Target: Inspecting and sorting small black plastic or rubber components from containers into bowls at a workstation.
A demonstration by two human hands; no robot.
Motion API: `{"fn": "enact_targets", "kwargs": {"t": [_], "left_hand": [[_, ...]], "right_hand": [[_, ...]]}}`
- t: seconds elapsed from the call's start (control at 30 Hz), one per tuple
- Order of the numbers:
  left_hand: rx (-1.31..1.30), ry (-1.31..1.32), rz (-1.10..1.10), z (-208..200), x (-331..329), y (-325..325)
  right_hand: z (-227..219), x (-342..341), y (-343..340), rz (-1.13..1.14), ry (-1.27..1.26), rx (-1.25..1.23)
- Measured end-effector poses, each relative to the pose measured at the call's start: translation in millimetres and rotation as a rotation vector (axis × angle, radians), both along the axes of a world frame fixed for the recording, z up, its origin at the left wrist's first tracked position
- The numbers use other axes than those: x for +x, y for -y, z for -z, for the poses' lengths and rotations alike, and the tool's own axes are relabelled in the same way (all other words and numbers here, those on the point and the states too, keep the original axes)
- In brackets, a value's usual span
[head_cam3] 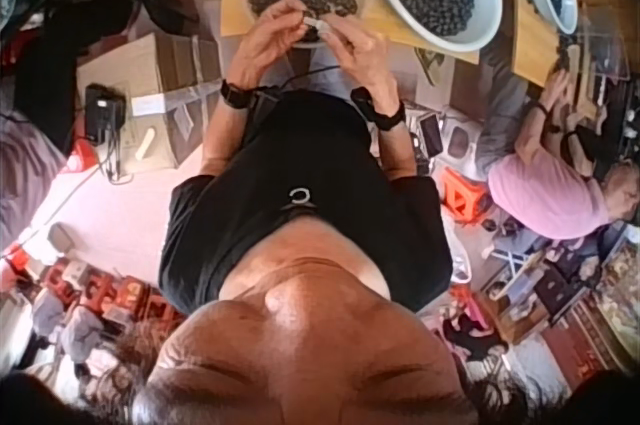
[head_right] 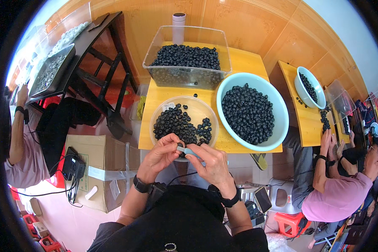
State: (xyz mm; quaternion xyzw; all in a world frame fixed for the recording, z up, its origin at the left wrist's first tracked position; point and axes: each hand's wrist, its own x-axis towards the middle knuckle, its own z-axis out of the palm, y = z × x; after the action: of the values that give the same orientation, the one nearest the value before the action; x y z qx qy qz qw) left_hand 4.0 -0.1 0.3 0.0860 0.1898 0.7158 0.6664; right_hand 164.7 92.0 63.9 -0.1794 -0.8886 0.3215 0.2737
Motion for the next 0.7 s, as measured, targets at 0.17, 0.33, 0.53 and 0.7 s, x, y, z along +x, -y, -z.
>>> {"fn": "enact_targets", "kwargs": {"t": [0.17,0.33,0.53,0.7], "left_hand": [[0.004,0.003,0.011,0.8,-0.6,-0.3],[0.048,0.004,0.015,3.4,-1.1,-0.4],[0.112,-0.024,0.139,-12.1,4.2,3.8],[-0.012,-0.147,0.066,-3.7,2.2,4.7]], "right_hand": [[2.5,-0.7,-0.6,-0.001,-0.003,0.02],[4.1,-1.5,0.0,0.007,0.011,-0.006],[28.9,2.2,-18.0,0.163,-0.001,-0.005],[-1.0,4.4,-3.1,0.09,-0.062,-0.156]]}}
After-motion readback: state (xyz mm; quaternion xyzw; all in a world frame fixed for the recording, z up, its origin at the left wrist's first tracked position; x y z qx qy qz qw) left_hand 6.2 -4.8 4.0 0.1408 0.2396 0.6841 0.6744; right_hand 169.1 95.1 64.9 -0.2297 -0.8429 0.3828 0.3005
